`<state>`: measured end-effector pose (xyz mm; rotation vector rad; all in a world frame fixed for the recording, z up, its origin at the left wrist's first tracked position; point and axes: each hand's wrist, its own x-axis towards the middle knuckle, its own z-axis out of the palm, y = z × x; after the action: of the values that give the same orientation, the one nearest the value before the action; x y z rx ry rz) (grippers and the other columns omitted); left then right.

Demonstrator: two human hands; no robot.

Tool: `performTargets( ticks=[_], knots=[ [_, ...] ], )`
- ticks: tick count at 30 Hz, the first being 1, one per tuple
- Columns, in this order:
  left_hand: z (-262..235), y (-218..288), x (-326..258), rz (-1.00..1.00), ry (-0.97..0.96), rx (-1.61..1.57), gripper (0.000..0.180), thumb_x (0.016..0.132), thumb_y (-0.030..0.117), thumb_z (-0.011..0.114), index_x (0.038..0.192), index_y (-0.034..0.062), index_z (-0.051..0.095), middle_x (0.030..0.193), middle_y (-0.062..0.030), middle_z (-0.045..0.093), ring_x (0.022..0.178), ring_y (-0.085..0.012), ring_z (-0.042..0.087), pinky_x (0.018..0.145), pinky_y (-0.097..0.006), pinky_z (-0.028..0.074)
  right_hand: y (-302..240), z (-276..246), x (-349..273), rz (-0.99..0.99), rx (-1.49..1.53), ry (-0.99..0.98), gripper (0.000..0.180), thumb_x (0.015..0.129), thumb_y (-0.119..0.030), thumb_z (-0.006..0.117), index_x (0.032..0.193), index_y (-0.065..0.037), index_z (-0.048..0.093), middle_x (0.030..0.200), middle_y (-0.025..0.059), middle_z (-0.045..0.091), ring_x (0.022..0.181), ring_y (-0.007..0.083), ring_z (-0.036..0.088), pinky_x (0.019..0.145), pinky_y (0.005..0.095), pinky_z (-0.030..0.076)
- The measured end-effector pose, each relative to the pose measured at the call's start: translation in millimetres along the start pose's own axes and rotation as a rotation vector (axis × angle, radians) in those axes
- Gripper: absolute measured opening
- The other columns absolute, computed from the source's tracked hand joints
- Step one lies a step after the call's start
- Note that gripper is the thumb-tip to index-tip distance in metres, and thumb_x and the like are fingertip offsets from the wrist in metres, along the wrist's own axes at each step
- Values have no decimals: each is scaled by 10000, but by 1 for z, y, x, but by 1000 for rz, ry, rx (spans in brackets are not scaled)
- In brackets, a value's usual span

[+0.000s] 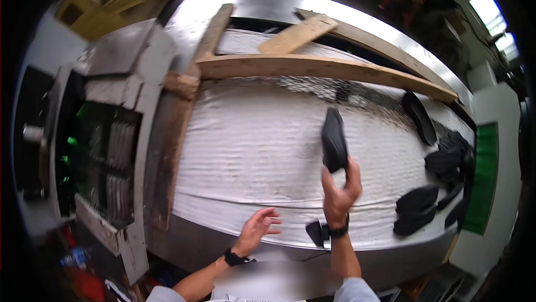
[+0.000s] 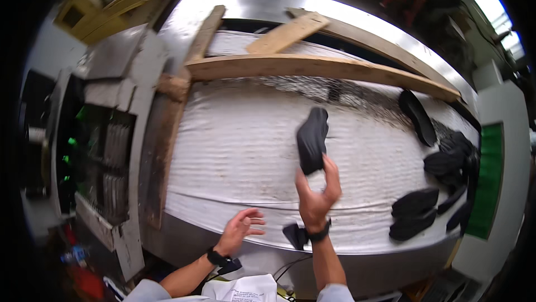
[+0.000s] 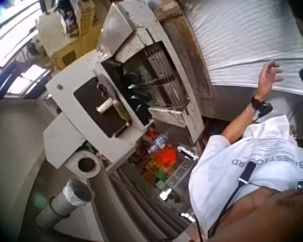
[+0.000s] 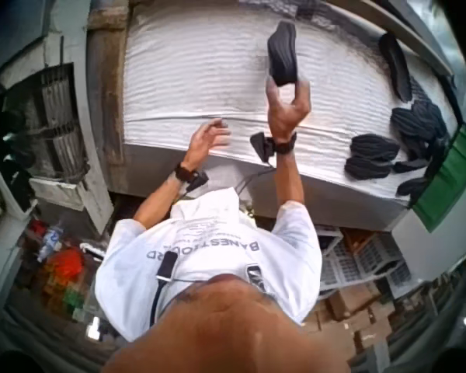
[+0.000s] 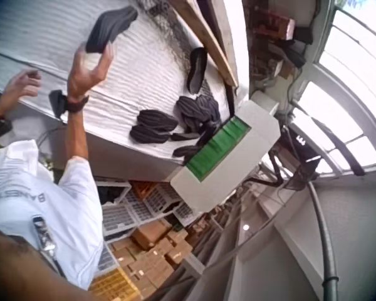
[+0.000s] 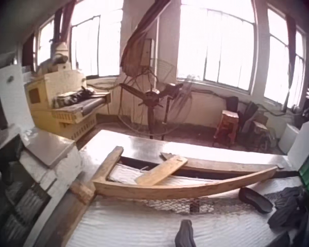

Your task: The person is sorting and organizing black shoe soles on a conveyor belt and workbench in a factory setting.

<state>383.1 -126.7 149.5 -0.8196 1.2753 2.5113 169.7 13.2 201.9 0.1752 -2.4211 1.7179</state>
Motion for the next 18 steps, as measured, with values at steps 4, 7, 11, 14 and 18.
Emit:
performTargets(
  ticks=[4, 7, 11, 14, 18],
  knots=[
    [49, 5, -15, -176, -227, -670, 694, 1022, 616, 387, 1471, 89, 424, 1412, -134, 547, 1284, -265, 543, 1076, -522, 439, -78, -57, -137, 370, 337, -177, 388, 841, 33, 708, 1216, 42, 607, 1127, 116, 676, 988, 178, 662, 900, 305, 508],
    [33, 28, -52, -142, -76, -688, 505, 1039, 481, 516, 1281, 45, 595, 1144, -35, 681, 1063, -122, 624, 961, -321, 506, -109, -58, -209, 336, 58, -485, 553, 836, -59, 787, 1333, 35, 563, 1155, 144, 675, 1024, 231, 655, 909, 322, 512],
    [-43, 84, -101, 287, 279, -474, 347, 1000, 291, 669, 1237, 45, 610, 1096, -18, 666, 1002, -83, 603, 883, -244, 502, -126, -34, -231, 294, 86, -823, 633, 819, -262, 824, 1356, -33, 578, 1416, 178, 522, 1211, 307, 593, 976, 416, 515],
    [-130, 143, -126, 787, 686, -96, 369, 991, 253, 686, 1261, 19, 592, 1067, 9, 618, 943, -74, 571, 869, -235, 487, -132, -18, -244, 284, 16, -741, 348, 861, -89, 780, 1176, 5, 666, 1059, 131, 709, 902, 198, 705, 811, 308, 559],
    [-284, 210, -115, 921, 1143, 188, 526, 970, 371, 665, 1235, -75, 578, 1147, -171, 663, 1036, -260, 621, 918, -376, 485, -115, -14, -276, 249, -59, -661, 320, 847, -134, 805, 1120, -5, 698, 992, 143, 730, 816, 220, 733, 734, 315, 582]
  ],
)
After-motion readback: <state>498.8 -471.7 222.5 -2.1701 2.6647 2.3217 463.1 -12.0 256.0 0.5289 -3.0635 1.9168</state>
